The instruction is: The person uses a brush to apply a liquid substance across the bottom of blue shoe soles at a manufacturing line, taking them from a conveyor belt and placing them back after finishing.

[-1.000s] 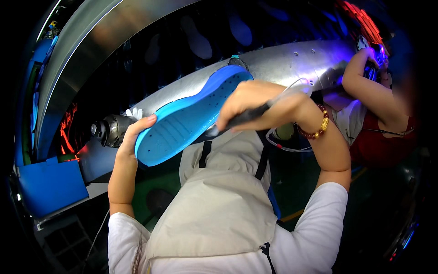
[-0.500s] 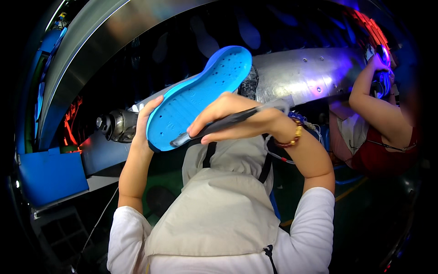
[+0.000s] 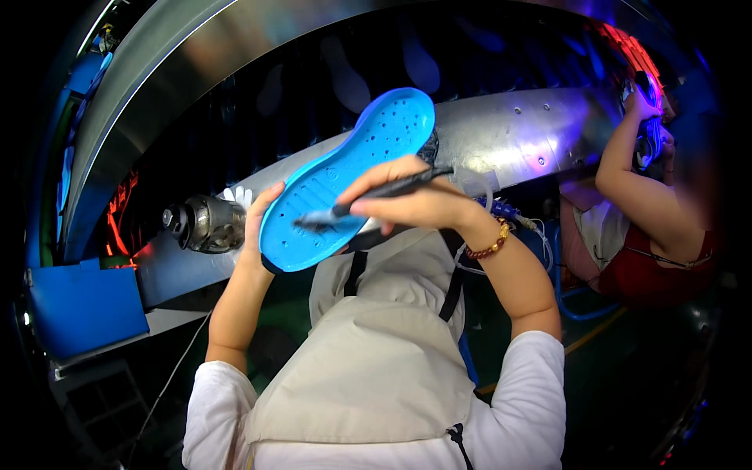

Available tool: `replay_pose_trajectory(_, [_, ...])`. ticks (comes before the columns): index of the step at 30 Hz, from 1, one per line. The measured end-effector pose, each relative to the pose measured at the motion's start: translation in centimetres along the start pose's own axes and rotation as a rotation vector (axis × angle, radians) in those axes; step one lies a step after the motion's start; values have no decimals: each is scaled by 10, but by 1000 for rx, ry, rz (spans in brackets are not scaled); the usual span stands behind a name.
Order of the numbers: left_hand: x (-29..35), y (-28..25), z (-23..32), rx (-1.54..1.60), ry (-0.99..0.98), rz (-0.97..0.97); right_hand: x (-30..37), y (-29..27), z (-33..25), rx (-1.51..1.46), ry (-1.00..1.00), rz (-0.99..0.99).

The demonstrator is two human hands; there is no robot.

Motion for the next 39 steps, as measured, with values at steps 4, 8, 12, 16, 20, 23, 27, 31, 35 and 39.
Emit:
replay_pose_trajectory(4, [1, -4, -6, 171, -36, -49, -2, -44, 15, -42, -84, 388])
replay_pose_trajectory(8, [0, -7, -9, 222, -37, -77, -4, -58, 29, -67, -116, 779])
replay_pose_trajectory(12, [-10, -23, -10, 119, 12, -47, -3, 9, 26, 493, -516, 915])
replay_pose_trajectory(16, [-6, -10, 31, -192, 137, -83, 21, 39, 21, -101, -114, 260])
replay_pose_trajectory(20, [11, 18, 95, -351, 542, -199, 40, 12, 40, -631, -188, 186])
replay_pose_trajectory(23, [2, 69, 143, -27, 777, -368, 38, 0, 52, -767, -184, 248])
replay_pose_trajectory(27, [-48, 101, 217, 70, 814, -579, 35, 0, 69, -779, -101, 328])
replay_pose_trajectory(31, [-115, 72, 270, 642, 945, -220, 28, 1, 84, -870, -90, 345])
replay_pose_trajectory(35, [-146, 46, 272, 491, 948, 16, 35, -7, 104, -945, -53, 395])
replay_pose_trajectory(39, [-155, 124, 251, -313, 1056, -74, 39, -21, 120, -967, 18, 479])
Point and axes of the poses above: each hand's wrist, its own x-axis away from the middle knuckle, its own y-axis out of the palm, z = x × y, the point moved 4 cm from there along -x, towards the middle knuckle, and after that the axes turned 15 degrees about y, right-handed, at the moved point
